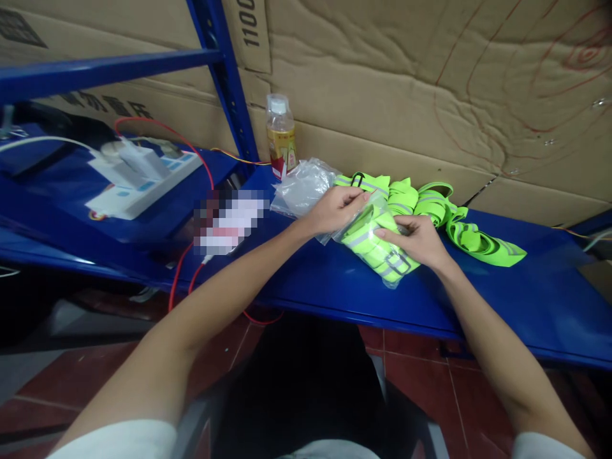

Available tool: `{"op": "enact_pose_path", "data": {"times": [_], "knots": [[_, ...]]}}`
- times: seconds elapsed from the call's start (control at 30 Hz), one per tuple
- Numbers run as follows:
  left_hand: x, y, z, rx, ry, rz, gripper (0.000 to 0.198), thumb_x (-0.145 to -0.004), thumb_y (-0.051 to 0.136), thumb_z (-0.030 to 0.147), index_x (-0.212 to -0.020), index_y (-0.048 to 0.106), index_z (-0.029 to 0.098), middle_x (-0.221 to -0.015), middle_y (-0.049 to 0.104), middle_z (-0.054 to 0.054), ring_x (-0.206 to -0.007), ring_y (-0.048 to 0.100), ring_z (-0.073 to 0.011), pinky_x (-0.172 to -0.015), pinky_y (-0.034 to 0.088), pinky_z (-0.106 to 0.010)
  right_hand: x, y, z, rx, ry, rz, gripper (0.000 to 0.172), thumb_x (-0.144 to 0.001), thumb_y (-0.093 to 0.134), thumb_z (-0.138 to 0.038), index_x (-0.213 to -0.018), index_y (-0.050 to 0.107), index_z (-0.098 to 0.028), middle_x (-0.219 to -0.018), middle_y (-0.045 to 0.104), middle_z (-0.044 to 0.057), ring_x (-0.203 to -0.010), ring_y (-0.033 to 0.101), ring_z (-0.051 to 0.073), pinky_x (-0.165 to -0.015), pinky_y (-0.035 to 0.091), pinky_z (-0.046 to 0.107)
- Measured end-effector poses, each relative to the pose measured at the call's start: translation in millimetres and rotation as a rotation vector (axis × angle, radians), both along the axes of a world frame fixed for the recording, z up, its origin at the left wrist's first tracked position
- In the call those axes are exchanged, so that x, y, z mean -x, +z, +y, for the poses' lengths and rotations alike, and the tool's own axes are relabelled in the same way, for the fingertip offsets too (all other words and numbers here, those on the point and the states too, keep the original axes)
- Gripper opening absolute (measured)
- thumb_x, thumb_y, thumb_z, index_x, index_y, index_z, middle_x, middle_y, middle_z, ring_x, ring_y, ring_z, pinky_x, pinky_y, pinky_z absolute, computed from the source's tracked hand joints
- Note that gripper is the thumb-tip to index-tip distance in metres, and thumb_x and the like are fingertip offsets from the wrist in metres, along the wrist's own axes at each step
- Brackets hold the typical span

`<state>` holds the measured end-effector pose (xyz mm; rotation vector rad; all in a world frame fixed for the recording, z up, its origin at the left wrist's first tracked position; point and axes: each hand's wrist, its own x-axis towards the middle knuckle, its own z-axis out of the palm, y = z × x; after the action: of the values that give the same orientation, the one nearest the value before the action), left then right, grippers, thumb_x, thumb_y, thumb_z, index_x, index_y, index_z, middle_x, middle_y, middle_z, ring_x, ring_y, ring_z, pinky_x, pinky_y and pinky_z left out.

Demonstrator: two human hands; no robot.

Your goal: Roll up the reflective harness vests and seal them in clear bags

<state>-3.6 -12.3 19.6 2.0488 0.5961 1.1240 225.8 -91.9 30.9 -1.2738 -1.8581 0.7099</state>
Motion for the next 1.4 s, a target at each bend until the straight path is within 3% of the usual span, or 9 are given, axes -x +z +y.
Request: {"op": "enact_pose_path", "data": {"times": [0.2, 0.43, 0.6, 0.93, 1.07, 1.17, 1.23, 1.3, 1.4], "knots": [[-8.9, -8.8, -2.4, -0.172, 0.112, 0.027, 0.043, -0.111, 0.048, 0.045, -0.075, 0.039, 0.023, -0.064, 0.038, 0.005, -0.059, 0.038, -0.0123, -0.060, 0.028, -0.031, 6.4, -3.3, -2.8, -0.018, -0.006, -0.025, 0.063, -0.079, 0.089, -0.065, -0.057, 0.050, -0.021, -0.061, 0.031, -0.005, -0.062, 0.024, 0.011, -0.056, 0.019, 0.031], [-10.2, -3.3, -4.0, -0.192, 0.100, -0.126, 0.044, -0.111, 0.049, 0.047, -0.074, 0.039, 0.023, -0.066, 0.034, 0.005, -0.060, 0.034, -0.0126, -0.060, 0.029, -0.031, 3.1, 3.0, -2.9, 0.063, 0.112, 0.037, 0.048, -0.085, 0.083, -0.067, -0.087, 0.074, -0.019, -0.077, 0.059, -0.001, -0.069, 0.045, 0.013, -0.060, 0.035, 0.029], [-10.7, -2.8, -1.2, -0.123, 0.019, -0.190, 0.049, -0.108, 0.053, 0.056, -0.074, 0.040, 0.023, -0.067, 0.034, 0.004, -0.059, 0.033, -0.0124, -0.056, 0.027, -0.030, -2.6, 2.1, -1.5, 0.099, 0.161, 0.057, 0.047, -0.080, 0.089, -0.059, -0.069, 0.066, -0.020, -0.066, 0.050, -0.004, -0.064, 0.040, 0.012, -0.058, 0.031, 0.030], [-10.4, -6.1, 3.7, -0.007, 0.040, -0.159, 0.056, -0.106, 0.053, 0.066, -0.072, 0.045, 0.022, -0.066, 0.041, 0.003, -0.061, 0.041, -0.0134, -0.059, 0.034, -0.030, -5.5, 3.5, -0.1, 0.146, 0.145, 0.098, 0.042, -0.080, 0.090, -0.060, -0.079, 0.076, -0.020, -0.069, 0.064, -0.001, -0.067, 0.055, 0.014, -0.057, 0.040, 0.029], [10.7, 0.0, 19.1, -0.079, 0.270, 0.049, 0.058, -0.110, 0.039, 0.065, -0.077, 0.060, 0.022, -0.063, 0.053, 0.000, -0.065, 0.054, -0.0178, -0.073, 0.046, -0.034, -16.4, 0.7, 6.7, 0.177, 0.001, 0.212, 0.046, -0.079, 0.089, -0.064, -0.074, 0.074, -0.021, -0.066, 0.065, 0.000, -0.061, 0.057, 0.014, -0.053, 0.042, 0.029], [33.4, 5.1, 30.3, -0.303, 0.516, 0.357, 0.054, -0.103, 0.052, 0.067, -0.082, 0.071, 0.021, -0.092, 0.072, -0.011, -0.104, 0.066, -0.0300, -0.103, 0.047, -0.048, -27.0, -3.7, 17.3, 0.141, -0.208, 0.406, 0.048, -0.080, 0.085, -0.070, -0.076, 0.075, -0.023, -0.070, 0.070, 0.004, -0.062, 0.063, 0.018, -0.053, 0.048, 0.032], [44.5, 5.0, 33.9, -0.294, 0.528, 0.653, 0.056, -0.091, 0.066, 0.074, -0.098, 0.078, 0.020, -0.123, 0.072, -0.017, -0.131, 0.058, -0.0417, -0.116, 0.040, -0.059, -33.7, -7.2, 25.6, 0.083, -0.325, 0.514, 0.049, -0.081, 0.081, -0.074, -0.083, 0.077, -0.025, -0.075, 0.073, 0.006, -0.069, 0.069, 0.023, -0.056, 0.054, 0.035], [49.8, 2.4, 34.5, -0.167, 0.452, 0.915, 0.077, -0.081, 0.073, 0.081, -0.129, 0.075, 0.021, -0.149, 0.061, -0.021, -0.145, 0.047, -0.0492, -0.121, 0.034, -0.065, -37.9, -11.3, 32.7, 0.045, -0.379, 0.569, 0.050, -0.081, 0.080, -0.075, -0.091, 0.078, -0.027, -0.079, 0.076, 0.007, -0.078, 0.074, 0.027, -0.061, 0.059, 0.039], [49.8, -1.6, 33.3, -0.056, 0.368, 1.055, 0.092, -0.084, 0.073, 0.079, -0.155, 0.059, 0.023, -0.164, 0.048, -0.023, -0.154, 0.038, -0.0499, -0.124, 0.033, -0.066, -35.6, -18.6, 37.6, 0.047, -0.350, 0.576, 0.051, -0.081, 0.079, -0.075, -0.099, 0.077, -0.027, -0.085, 0.078, 0.007, -0.086, 0.077, 0.030, -0.066, 0.063, 0.043]]}}
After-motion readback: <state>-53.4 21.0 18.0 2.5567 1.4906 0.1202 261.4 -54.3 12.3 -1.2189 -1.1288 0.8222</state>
